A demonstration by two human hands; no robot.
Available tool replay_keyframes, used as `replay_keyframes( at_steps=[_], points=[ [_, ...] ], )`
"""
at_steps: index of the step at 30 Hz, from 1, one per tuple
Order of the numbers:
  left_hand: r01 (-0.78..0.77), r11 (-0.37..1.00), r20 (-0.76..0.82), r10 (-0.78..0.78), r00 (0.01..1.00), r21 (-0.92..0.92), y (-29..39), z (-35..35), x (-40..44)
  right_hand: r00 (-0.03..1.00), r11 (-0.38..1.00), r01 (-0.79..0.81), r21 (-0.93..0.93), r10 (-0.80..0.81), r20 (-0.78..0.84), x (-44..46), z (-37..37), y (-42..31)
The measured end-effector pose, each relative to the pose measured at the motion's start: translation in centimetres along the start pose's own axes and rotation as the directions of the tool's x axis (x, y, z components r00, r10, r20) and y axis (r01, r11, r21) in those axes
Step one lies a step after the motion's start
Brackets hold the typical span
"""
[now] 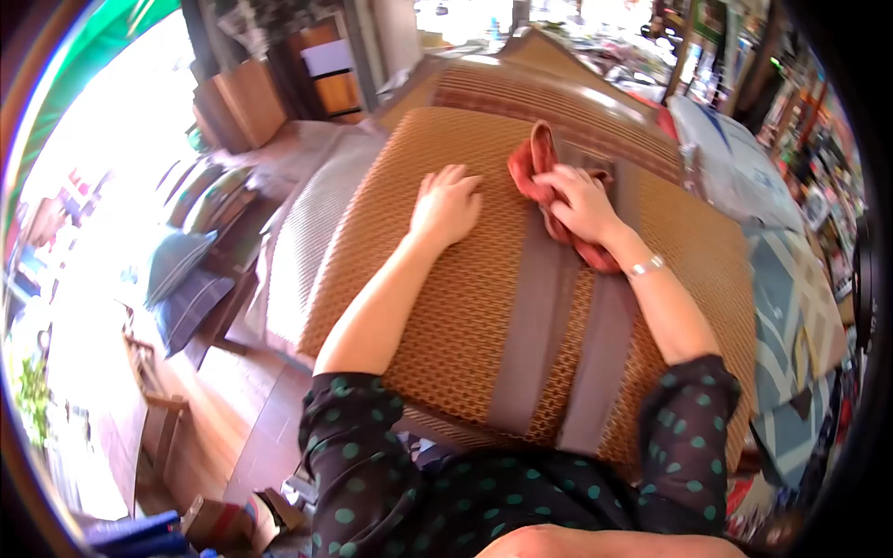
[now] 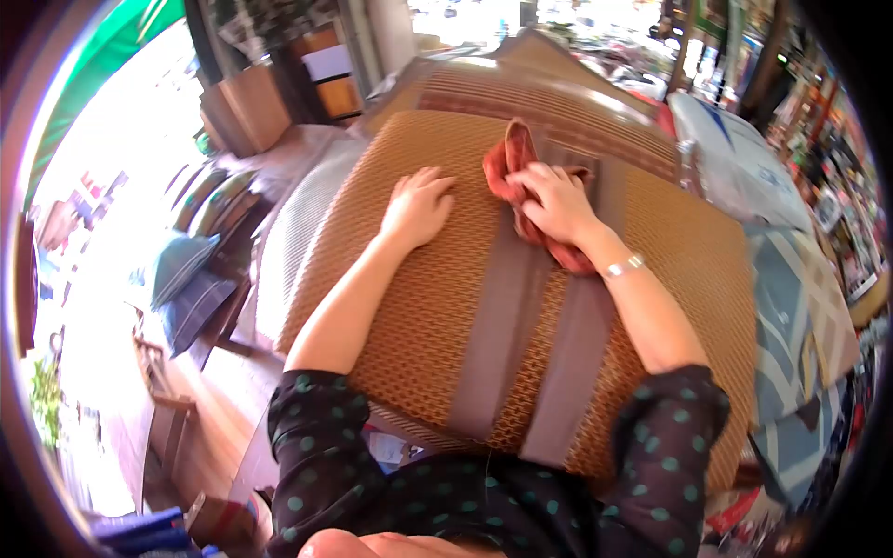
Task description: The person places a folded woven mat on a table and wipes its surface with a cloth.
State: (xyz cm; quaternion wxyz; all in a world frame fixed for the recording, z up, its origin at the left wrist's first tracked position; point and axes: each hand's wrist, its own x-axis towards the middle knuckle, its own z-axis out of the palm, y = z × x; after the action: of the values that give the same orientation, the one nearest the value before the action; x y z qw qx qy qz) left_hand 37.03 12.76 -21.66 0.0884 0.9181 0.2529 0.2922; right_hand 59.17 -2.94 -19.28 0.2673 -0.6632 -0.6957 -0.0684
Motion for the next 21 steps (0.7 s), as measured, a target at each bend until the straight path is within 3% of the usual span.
replay_keyframes(
  at_steps=[3, 5, 6, 7, 8, 10, 12, 13, 15, 17, 19, 21],
  points=[
    [-0.072, 0.995, -0.081, 0.066, 0.995, -0.075, -0.7, 0.8, 0.3, 0.950, 0.955, 0.281, 0.092, -0.290, 0.115, -4.4, -2.4, -8.6],
    [-0.019, 0.956, -0.001, 0.019, 1.000, -0.292, -1.6, -0.1, 1.4, 0.846, 0.875, 0.470, 0.118, -0.484, 0.222, -7.2, -3.5, -13.8],
    [-0.007, 0.962, 0.000, 0.007, 1.000, -0.274, -1.4, -0.5, 1.3, 0.774, 0.809, 0.556, 0.193, -0.588, 0.236, -8.4, -3.4, -15.3],
    [0.156, 0.801, 0.028, -0.171, 0.985, -0.578, -1.2, -0.9, 1.4, 0.722, 0.740, 0.601, 0.302, -0.665, 0.191, -8.9, -2.8, -16.0],
    [0.274, 0.522, 0.108, -0.327, 0.939, -0.808, -1.0, -1.4, 1.3, 0.728, 0.749, 0.589, 0.301, -0.655, 0.204, -8.3, -2.6, -15.8],
    [0.224, 0.476, 0.077, -0.308, 0.948, -0.851, -2.2, -0.8, 1.4, 0.791, 0.809, 0.551, 0.206, -0.585, 0.181, -6.0, -2.2, -13.8],
    [0.170, 0.367, 0.059, -0.294, 0.954, -0.915, -2.2, -1.2, 1.1, 0.909, 0.906, 0.362, 0.219, -0.395, 0.132, -2.7, -2.0, -10.0],
    [0.167, 0.372, 0.053, -0.298, 0.953, -0.913, -2.2, -1.3, 1.2, 0.954, 0.956, 0.247, 0.159, -0.269, 0.136, -1.2, -1.6, -7.5],
    [0.182, 0.415, 0.053, -0.303, 0.952, -0.892, -2.4, -1.0, 1.3, 0.999, 0.999, 0.045, 0.030, -0.045, -0.013, 0.7, 0.2, -1.8],
    [0.211, 0.421, 0.071, -0.322, 0.944, -0.882, -2.2, -1.3, 1.4, 0.996, 0.993, -0.088, 0.083, 0.089, -0.006, 1.5, 0.9, 0.8],
    [0.208, 0.435, 0.056, -0.336, 0.940, -0.876, -2.1, -0.9, 1.2, 0.999, 0.999, -0.035, -0.041, 0.034, -0.030, 0.6, 0.9, -0.7],
    [0.191, 0.430, 0.040, -0.336, 0.941, -0.882, -2.1, -0.4, 1.2, 0.990, 0.994, 0.109, -0.006, -0.108, 0.085, -0.7, -0.5, -4.3]
  ],
)
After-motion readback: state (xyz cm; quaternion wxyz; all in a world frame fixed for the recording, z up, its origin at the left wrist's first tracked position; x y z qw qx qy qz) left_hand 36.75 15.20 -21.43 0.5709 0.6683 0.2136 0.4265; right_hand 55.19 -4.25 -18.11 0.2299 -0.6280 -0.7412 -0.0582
